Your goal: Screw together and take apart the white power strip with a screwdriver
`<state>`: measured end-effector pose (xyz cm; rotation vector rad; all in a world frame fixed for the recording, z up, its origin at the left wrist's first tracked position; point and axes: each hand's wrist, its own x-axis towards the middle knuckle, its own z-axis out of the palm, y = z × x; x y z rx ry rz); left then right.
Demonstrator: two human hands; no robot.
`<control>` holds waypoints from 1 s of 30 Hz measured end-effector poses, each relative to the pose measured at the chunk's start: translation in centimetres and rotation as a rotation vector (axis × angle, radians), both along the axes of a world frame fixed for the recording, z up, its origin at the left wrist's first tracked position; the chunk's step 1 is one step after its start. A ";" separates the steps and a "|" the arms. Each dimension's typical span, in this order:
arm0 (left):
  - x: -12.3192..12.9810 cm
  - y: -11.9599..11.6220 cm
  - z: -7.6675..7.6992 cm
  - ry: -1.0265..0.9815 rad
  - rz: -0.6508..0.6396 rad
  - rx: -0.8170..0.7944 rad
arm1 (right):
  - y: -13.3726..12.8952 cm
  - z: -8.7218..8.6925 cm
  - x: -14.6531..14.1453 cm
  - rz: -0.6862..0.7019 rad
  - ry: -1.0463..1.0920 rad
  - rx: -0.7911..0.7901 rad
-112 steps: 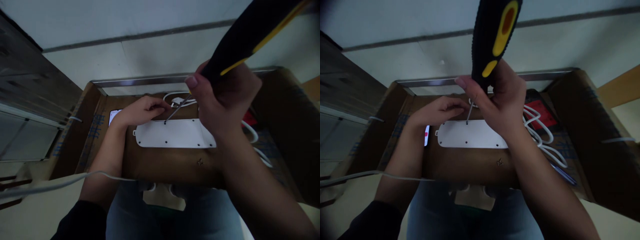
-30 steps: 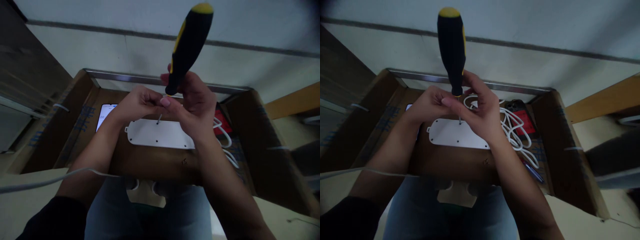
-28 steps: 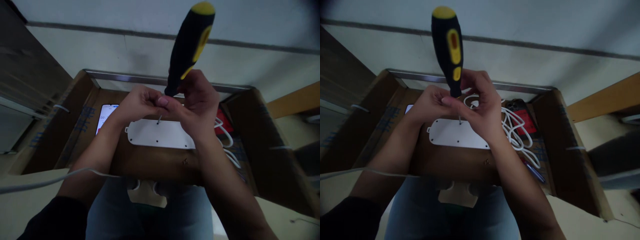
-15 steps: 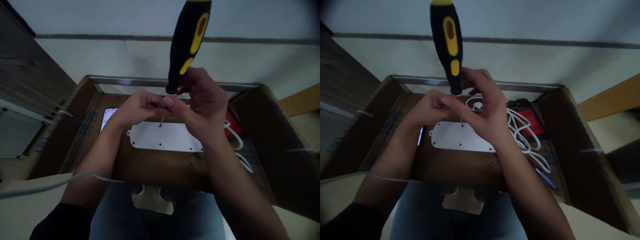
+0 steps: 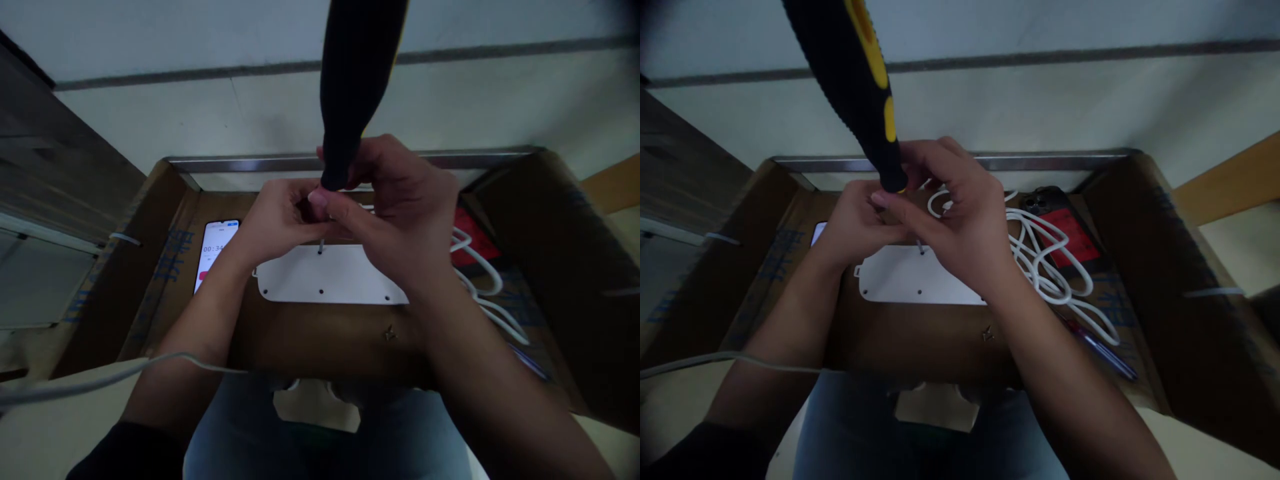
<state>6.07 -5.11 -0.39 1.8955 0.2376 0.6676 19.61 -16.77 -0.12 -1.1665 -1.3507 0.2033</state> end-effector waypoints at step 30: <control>-0.6 -0.3 0.4 0.107 -0.058 -0.007 | -0.3 0.8 0.3 -0.026 0.043 0.075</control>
